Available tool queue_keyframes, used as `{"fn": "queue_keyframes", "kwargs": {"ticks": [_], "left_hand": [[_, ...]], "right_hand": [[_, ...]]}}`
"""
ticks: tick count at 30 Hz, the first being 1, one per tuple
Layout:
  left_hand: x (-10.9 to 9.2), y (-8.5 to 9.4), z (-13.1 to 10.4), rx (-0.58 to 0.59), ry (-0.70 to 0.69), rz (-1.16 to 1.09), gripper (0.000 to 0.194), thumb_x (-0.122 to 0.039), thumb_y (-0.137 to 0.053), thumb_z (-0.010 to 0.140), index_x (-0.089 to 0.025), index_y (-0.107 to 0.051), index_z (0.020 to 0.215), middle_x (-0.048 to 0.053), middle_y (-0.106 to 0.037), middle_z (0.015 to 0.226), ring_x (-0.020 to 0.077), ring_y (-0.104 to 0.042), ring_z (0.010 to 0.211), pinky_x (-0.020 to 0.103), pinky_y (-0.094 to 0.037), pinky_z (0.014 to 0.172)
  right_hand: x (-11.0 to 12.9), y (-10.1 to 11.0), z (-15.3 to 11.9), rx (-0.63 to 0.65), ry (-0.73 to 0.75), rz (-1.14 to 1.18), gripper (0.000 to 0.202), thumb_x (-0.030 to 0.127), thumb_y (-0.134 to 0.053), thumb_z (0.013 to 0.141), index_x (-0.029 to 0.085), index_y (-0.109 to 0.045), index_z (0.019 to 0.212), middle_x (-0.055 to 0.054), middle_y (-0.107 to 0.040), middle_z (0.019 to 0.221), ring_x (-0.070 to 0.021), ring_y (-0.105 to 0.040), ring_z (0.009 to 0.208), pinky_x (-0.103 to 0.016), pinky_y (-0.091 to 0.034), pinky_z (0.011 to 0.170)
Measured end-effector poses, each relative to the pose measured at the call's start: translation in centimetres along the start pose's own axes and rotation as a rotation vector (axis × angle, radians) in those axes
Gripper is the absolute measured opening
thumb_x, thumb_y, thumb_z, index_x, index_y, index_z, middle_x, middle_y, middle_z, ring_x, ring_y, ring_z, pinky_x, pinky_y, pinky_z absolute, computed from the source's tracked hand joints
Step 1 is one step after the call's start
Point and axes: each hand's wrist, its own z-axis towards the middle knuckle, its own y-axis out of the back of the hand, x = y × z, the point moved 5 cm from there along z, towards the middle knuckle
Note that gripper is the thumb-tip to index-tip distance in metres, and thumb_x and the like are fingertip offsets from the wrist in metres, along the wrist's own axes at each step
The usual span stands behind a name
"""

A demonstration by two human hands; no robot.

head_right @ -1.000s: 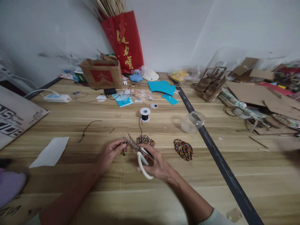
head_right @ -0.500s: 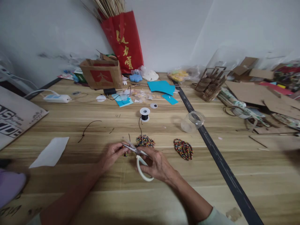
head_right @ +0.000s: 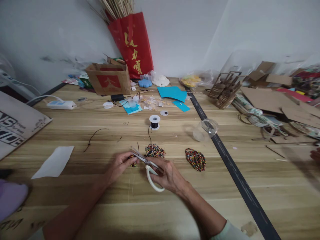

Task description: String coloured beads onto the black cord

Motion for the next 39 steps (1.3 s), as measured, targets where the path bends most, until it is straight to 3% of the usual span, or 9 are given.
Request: {"fn": "queue_keyframes", "kwargs": {"ticks": [8, 18, 24, 26, 28, 30, 32, 35, 39], "left_hand": [[-0.1, -0.1, 0.0, 0.005, -0.022, 0.016, 0.024, -0.036, -0.06, 0.078, -0.014, -0.067, 0.069, 0.004, -0.064, 0.071, 0.0159, -0.055, 0.067, 0.024, -0.043, 0.062], [-0.1, 0.0, -0.1, 0.002, 0.008, -0.029, 0.024, -0.037, -0.063, 0.077, -0.014, -0.068, 0.072, 0.004, -0.065, 0.07, 0.0161, -0.056, 0.067, 0.024, -0.044, 0.063], [0.2, 0.5, 0.1, -0.012, 0.004, -0.097, 0.022, -0.036, -0.065, 0.075, -0.015, -0.07, 0.07, 0.004, -0.067, 0.069, 0.0161, -0.057, 0.068, 0.025, -0.044, 0.065], [0.6, 1.0, 0.4, -0.045, -0.005, -0.156, 0.022, -0.036, -0.067, 0.075, -0.014, -0.07, 0.07, 0.003, -0.066, 0.067, 0.015, -0.057, 0.066, 0.024, -0.045, 0.063], [1.1, 2.3, 0.7, -0.172, -0.024, -0.293, 0.022, -0.035, -0.069, 0.074, -0.014, -0.07, 0.077, 0.003, -0.066, 0.067, 0.014, -0.058, 0.062, 0.023, -0.044, 0.058], [1.6, 3.7, 1.0, -0.321, -0.035, -0.466, 0.021, -0.032, -0.071, 0.073, -0.013, -0.069, 0.082, 0.002, -0.067, 0.069, 0.0129, -0.059, 0.063, 0.022, -0.046, 0.058], [1.9, 4.6, 1.3, -0.398, -0.019, -0.638, 0.018, -0.028, -0.07, 0.074, -0.014, -0.067, 0.085, 0.002, -0.067, 0.071, 0.013, -0.062, 0.065, 0.022, -0.047, 0.058], [2.2, 5.2, 1.6, -0.418, 0.048, -0.82, 0.013, -0.021, -0.061, 0.081, -0.013, -0.066, 0.09, 0.005, -0.071, 0.077, 0.0139, -0.067, 0.071, 0.023, -0.05, 0.062], [2.1, 4.6, 1.8, -0.33, 0.147, -0.945, 0.023, -0.017, -0.045, 0.088, -0.009, -0.066, 0.094, 0.011, -0.074, 0.089, 0.0175, -0.069, 0.088, 0.029, -0.054, 0.079]], "right_hand": [[0.2, 0.1, 0.0, 0.009, 0.005, -0.056, 0.041, 0.023, -0.06, 0.085, 0.016, -0.06, 0.125, -0.01, -0.069, 0.102, -0.0196, -0.065, 0.09, -0.031, -0.052, 0.081], [0.4, 0.0, 0.1, 0.015, 0.033, -0.039, 0.04, 0.024, -0.058, 0.088, 0.02, -0.059, 0.128, -0.009, -0.068, 0.108, -0.0182, -0.064, 0.089, -0.028, -0.052, 0.078], [0.2, -0.4, 0.6, -0.012, 0.093, -0.029, 0.041, 0.028, -0.058, 0.089, 0.02, -0.059, 0.128, -0.01, -0.069, 0.114, -0.02, -0.065, 0.095, -0.031, -0.052, 0.084], [0.3, -0.6, 0.8, -0.036, 0.112, -0.046, 0.04, 0.028, -0.058, 0.089, 0.019, -0.059, 0.128, -0.01, -0.07, 0.11, -0.0197, -0.066, 0.093, -0.031, -0.052, 0.083], [0.7, -0.6, 0.8, -0.036, 0.135, -0.069, 0.039, 0.027, -0.057, 0.088, 0.019, -0.06, 0.126, -0.01, -0.07, 0.11, -0.0195, -0.067, 0.092, -0.03, -0.053, 0.082], [1.3, -0.8, 0.6, 0.014, 0.159, -0.095, 0.038, 0.026, -0.057, 0.088, 0.019, -0.059, 0.126, -0.01, -0.07, 0.11, -0.0182, -0.067, 0.088, -0.027, -0.053, 0.077], [2.0, -1.1, 0.1, 0.098, 0.17, -0.145, 0.039, 0.024, -0.056, 0.089, 0.019, -0.057, 0.127, -0.009, -0.07, 0.106, -0.0157, -0.067, 0.08, -0.023, -0.053, 0.07], [3.1, -1.9, -0.9, 0.207, 0.193, -0.305, 0.037, 0.022, -0.055, 0.09, 0.02, -0.055, 0.127, -0.009, -0.068, 0.106, -0.0162, -0.066, 0.083, -0.024, -0.053, 0.073], [4.1, -3.8, -1.8, 0.301, 0.228, -0.605, 0.037, 0.022, -0.053, 0.092, 0.02, -0.052, 0.129, -0.012, -0.063, 0.116, -0.0216, -0.062, 0.1, -0.033, -0.053, 0.083]]}}
